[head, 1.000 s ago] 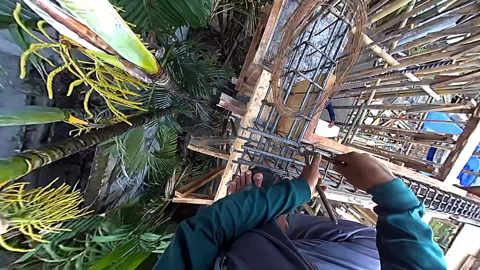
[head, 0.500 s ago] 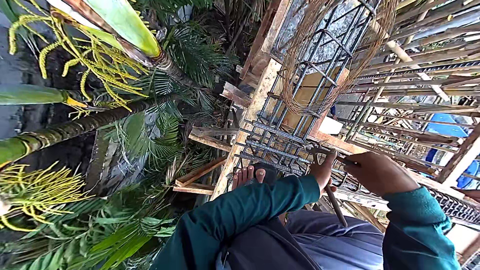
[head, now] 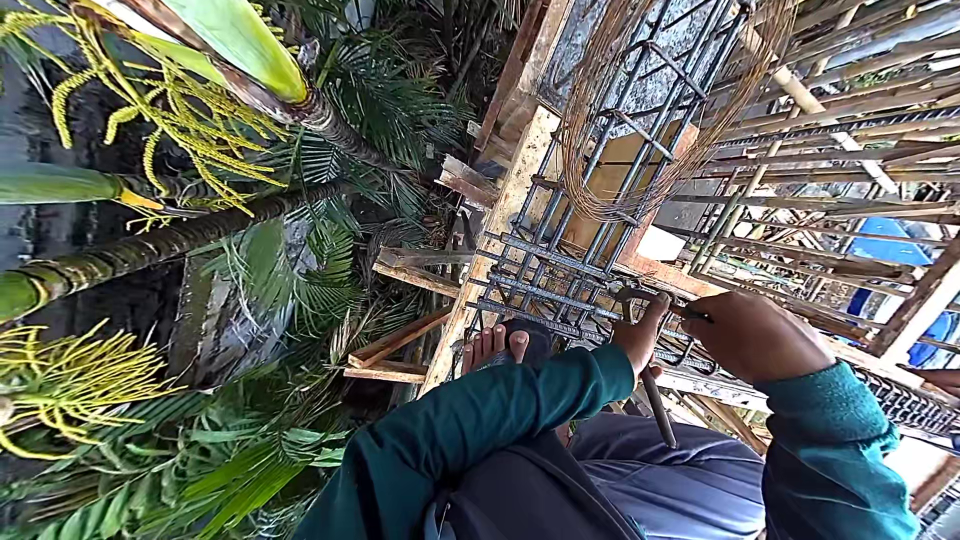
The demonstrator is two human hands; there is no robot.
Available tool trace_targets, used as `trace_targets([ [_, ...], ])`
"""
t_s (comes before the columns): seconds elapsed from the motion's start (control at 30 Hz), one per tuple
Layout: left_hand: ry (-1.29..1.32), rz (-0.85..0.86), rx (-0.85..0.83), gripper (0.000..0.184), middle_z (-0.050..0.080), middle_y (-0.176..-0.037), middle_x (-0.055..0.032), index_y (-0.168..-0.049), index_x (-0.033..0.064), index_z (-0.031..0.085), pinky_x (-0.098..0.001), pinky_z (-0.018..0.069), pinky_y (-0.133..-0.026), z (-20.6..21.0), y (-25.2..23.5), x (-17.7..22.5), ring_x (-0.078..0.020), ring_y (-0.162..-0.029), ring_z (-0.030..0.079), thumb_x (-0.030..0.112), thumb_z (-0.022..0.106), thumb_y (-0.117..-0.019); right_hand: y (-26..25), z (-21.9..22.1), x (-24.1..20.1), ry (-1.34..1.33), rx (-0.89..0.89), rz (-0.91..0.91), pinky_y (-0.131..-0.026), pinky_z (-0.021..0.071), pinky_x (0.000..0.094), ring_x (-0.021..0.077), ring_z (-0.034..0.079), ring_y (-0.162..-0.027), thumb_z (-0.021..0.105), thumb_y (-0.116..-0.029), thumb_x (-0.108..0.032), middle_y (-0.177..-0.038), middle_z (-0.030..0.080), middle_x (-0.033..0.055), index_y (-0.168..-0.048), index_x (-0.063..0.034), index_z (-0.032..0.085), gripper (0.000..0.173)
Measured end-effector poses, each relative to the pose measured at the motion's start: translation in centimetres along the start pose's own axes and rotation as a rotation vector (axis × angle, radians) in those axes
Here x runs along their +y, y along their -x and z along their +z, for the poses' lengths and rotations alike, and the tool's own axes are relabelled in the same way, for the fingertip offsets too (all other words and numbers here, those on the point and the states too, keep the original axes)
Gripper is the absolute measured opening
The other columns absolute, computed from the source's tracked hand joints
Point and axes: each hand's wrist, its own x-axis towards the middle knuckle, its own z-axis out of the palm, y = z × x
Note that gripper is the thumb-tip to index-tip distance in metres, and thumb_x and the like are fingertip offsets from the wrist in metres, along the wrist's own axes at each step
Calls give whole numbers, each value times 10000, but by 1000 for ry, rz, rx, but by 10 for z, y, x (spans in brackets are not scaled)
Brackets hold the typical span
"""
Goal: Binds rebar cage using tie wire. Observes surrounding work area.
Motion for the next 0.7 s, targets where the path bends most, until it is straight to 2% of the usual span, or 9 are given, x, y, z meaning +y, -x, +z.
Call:
trace_targets([
  [0.1, -13, 60, 2, 533, 408, -764, -12, -1099, 94, 477, -282, 469, -503, 0, 1, 4, -128, -548, 458, 619, 505, -1013, 12, 0, -8, 30, 63, 0, -743, 502, 682, 429, 694, -918, 603, -1030, -243, -936, 725, 194, -997, -97, 741, 204],
  [0.23, -15, 62, -4, 549, 399, -777, -10, -1127, 98, 470, -271, 454, -481, -3, -3, 4, -122, -544, 447, 634, 492, -1010, 12, 0, -17, 95, 47, 11, -740, 514, 662, 432, 700, -938, 577, -1041, -247, -953, 725, 201, -1001, -90, 729, 222],
  [0.43, 81, -25, 1, 576, 391, -640, 5, -929, 125, 440, -265, 472, -453, -5, -15, 9, -115, -459, 442, 698, 474, -981, -6, -1, -24, 110, -8, 39, -718, 513, 656, 424, 696, -913, 587, -1032, -259, -926, 710, 203, -962, -80, 714, 230],
  [0.5, 107, -24, -6, 633, 433, -671, -17, -978, 111, 480, -298, 487, -481, -1, -15, 9, -137, -491, 472, 744, 463, -959, -2, -1, -30, 126, -5, 42, -706, 518, 648, 425, 699, -903, 583, -1027, -246, -915, 709, 204, -949, -76, 708, 224],
  [0.57, 158, -5, -74, 740, 551, -888, -100, -1216, 72, 541, -386, 525, -634, 3, -16, 11, -204, -680, 555, 759, 476, -949, 2, -1, -34, 135, 3, 46, -704, 522, 647, 427, 702, -907, 596, -1024, -249, -923, 713, 207, -962, -80, 713, 215],
  [0.6, 174, 17, -95, 701, 555, -906, -100, -1203, 76, 537, -400, 531, -666, 8, -15, 12, -206, -711, 564, 733, 462, -971, 3, 0, -34, 142, 6, 40, -701, 521, 646, 430, 701, -906, 603, -1024, -253, -921, 712, 207, -959, -76, 707, 215],
  [0.63, 175, 40, -104, 612, 537, -848, -65, -1108, 106, 527, -381, 524, -655, 13, -14, 13, -180, -685, 554, 700, 425, -1003, 4, 0, -32, 152, -1, 32, -703, 523, 640, 426, 701, -909, 603, -1026, -255, -921, 711, 201, -958, -78, 701, 215],
  [0.67, 169, 60, -101, 565, 544, -814, -51, -1078, 114, 540, -371, 525, -648, 17, -14, 15, -168, -670, 560, 658, 397, -1031, 3, 0, -29, 158, -17, 16, -709, 526, 633, 418, 700, -913, 598, -1030, -257, -918, 708, 194, -958, -78, 694, 215],
  [0.7, 166, 68, -100, 549, 567, -838, -63, -1108, 101, 554, -372, 525, -651, 19, -14, 16, -174, -695, 577, 619, 380, -1051, 1, 1, -24, 152, -33, -12, -715, 524, 635, 414, 698, -912, 591, -1035, -259, -913, 706, 190, -965, -77, 693, 220],
])
